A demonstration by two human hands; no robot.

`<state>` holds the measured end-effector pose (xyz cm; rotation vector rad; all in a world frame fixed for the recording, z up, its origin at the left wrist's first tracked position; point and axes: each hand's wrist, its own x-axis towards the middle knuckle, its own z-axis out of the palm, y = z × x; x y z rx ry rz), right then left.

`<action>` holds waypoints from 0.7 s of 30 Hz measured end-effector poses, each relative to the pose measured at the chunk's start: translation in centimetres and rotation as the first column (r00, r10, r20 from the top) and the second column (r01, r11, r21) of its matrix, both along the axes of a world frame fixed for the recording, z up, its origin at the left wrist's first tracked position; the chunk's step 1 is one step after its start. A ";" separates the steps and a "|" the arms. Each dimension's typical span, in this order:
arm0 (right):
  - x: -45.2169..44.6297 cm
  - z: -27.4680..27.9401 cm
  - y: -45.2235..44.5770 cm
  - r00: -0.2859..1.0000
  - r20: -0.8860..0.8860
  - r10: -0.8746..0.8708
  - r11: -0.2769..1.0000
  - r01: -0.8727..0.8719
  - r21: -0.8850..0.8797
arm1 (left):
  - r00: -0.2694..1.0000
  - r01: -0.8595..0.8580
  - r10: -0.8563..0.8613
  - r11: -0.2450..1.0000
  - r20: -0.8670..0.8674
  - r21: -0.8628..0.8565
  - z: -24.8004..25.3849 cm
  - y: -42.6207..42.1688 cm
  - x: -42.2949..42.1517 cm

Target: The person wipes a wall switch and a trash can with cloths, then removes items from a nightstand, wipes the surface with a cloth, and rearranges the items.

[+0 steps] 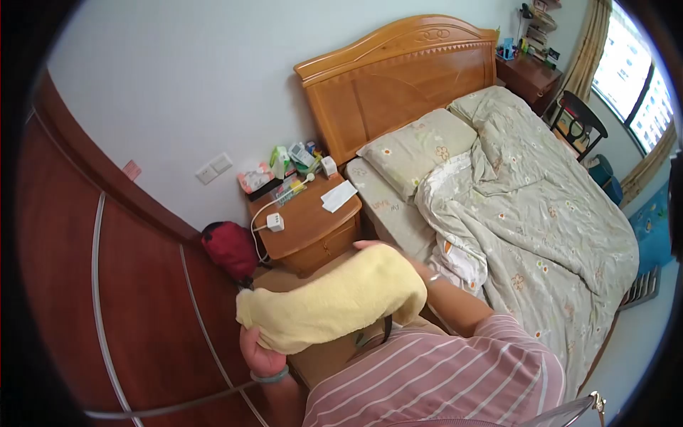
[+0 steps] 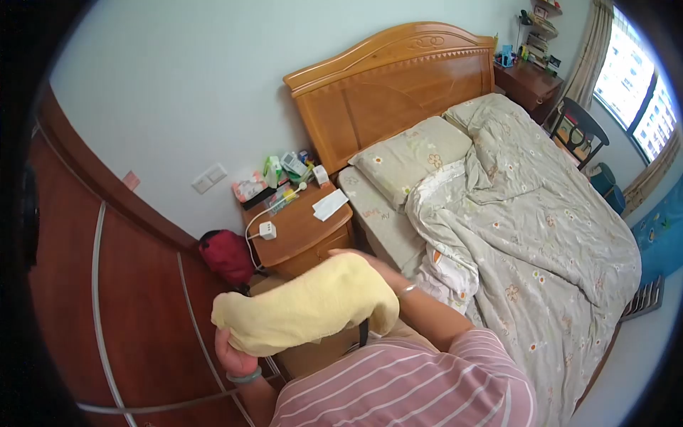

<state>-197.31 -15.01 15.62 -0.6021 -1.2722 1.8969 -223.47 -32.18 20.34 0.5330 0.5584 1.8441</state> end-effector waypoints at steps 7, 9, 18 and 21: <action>-9.7 -5.6 4.7 0.985 -0.170 0.026 0.998 -0.016 0.065 | 0.978 -0.148 0.128 0.983 -0.165 -0.113 -0.2 12.0 -1.7; -10.0 -5.8 8.6 0.976 -0.218 0.004 1.000 0.000 0.016 | 0.961 -0.183 0.157 0.978 -0.226 -0.102 -0.4 14.6 -2.8; -7.0 -6.5 20.7 0.866 -0.498 -0.046 0.982 -0.050 -0.179 | 0.872 -0.195 -0.134 0.787 -0.471 -0.586 -2.3 20.7 -4.2; -7.8 -6.1 22.3 0.877 -0.479 -0.040 0.989 -0.033 -0.142 | 0.854 -0.249 -0.104 0.779 -0.511 -0.575 -3.3 22.3 -6.1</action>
